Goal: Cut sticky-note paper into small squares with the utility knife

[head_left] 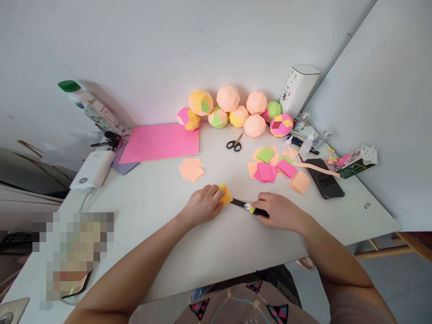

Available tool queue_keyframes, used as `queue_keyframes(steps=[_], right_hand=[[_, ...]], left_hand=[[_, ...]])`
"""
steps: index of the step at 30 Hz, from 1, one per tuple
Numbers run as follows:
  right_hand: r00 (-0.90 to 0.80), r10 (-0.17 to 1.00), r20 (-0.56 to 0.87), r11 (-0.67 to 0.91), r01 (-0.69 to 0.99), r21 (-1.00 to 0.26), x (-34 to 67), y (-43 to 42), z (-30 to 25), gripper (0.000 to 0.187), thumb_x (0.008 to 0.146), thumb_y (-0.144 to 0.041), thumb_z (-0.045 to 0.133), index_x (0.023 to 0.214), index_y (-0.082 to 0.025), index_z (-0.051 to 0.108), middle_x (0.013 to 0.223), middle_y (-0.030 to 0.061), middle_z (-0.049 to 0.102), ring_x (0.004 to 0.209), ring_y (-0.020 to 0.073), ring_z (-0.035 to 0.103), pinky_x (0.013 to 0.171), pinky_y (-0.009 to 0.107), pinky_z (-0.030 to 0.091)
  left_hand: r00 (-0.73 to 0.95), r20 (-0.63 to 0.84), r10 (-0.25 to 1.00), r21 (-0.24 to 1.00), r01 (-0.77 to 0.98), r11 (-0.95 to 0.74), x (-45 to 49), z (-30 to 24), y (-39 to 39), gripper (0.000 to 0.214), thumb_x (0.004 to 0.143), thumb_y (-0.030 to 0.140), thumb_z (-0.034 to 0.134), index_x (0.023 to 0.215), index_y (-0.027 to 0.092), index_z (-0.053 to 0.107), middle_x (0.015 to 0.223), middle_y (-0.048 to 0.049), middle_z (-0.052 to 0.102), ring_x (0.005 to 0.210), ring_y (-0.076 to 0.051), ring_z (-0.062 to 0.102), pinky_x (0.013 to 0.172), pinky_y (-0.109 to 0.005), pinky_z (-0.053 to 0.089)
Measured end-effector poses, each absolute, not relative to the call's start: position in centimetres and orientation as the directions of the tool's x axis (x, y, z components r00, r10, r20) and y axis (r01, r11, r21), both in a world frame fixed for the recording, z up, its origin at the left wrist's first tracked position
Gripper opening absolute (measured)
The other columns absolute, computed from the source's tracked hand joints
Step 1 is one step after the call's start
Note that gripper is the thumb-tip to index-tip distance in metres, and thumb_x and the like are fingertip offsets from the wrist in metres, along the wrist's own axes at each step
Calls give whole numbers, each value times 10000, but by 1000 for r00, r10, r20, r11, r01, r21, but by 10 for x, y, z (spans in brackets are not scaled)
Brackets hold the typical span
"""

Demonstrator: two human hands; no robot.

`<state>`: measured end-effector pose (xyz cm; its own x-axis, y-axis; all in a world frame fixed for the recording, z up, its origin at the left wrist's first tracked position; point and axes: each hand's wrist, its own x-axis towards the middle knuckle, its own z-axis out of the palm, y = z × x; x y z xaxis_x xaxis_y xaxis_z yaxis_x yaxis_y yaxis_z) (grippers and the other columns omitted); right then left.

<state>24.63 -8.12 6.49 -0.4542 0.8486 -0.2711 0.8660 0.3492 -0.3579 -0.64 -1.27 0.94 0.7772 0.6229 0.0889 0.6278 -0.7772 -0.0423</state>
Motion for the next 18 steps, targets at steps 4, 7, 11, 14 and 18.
queue_keyframes(steps=[4,7,11,14,18], right_hand=[[-442,858,-264,350,877,-330,242,-80,62,366,817,-158,551,1164,-179,667,915,70,578,787,185,567,679,278,438],[-433,863,-260,344,881,-325,242,-79,61,355,824,-168,550,1157,-183,670,918,70,578,799,185,568,675,274,437],[-422,868,-261,330,884,-332,244,-78,62,363,818,-151,541,1152,-197,674,914,66,584,813,184,573,670,265,433],[-418,874,-248,335,888,-314,242,-78,60,372,824,-165,543,1176,-191,661,935,76,590,827,192,573,676,270,432],[-416,880,-231,345,892,-290,239,-77,56,381,832,-188,548,1201,-188,645,960,85,591,842,200,572,664,269,425]], left_hand=[[773,97,627,-36,632,-774,-6,9,-13,130,882,258,468,969,182,528,918,-74,591,738,-191,546,525,-272,385],[774,90,627,-40,632,-774,-6,9,-13,131,883,253,462,967,178,529,925,-77,591,740,-191,546,525,-276,390],[776,86,625,-39,630,-776,-6,9,-13,131,885,248,451,961,177,531,934,-80,594,746,-190,548,527,-279,398],[774,99,626,-37,631,-775,-6,9,-13,123,880,239,446,952,181,528,916,-74,593,733,-185,541,524,-275,391],[773,118,624,-38,631,-775,-6,9,-13,111,873,232,450,940,185,525,881,-63,585,706,-179,531,517,-268,370]])
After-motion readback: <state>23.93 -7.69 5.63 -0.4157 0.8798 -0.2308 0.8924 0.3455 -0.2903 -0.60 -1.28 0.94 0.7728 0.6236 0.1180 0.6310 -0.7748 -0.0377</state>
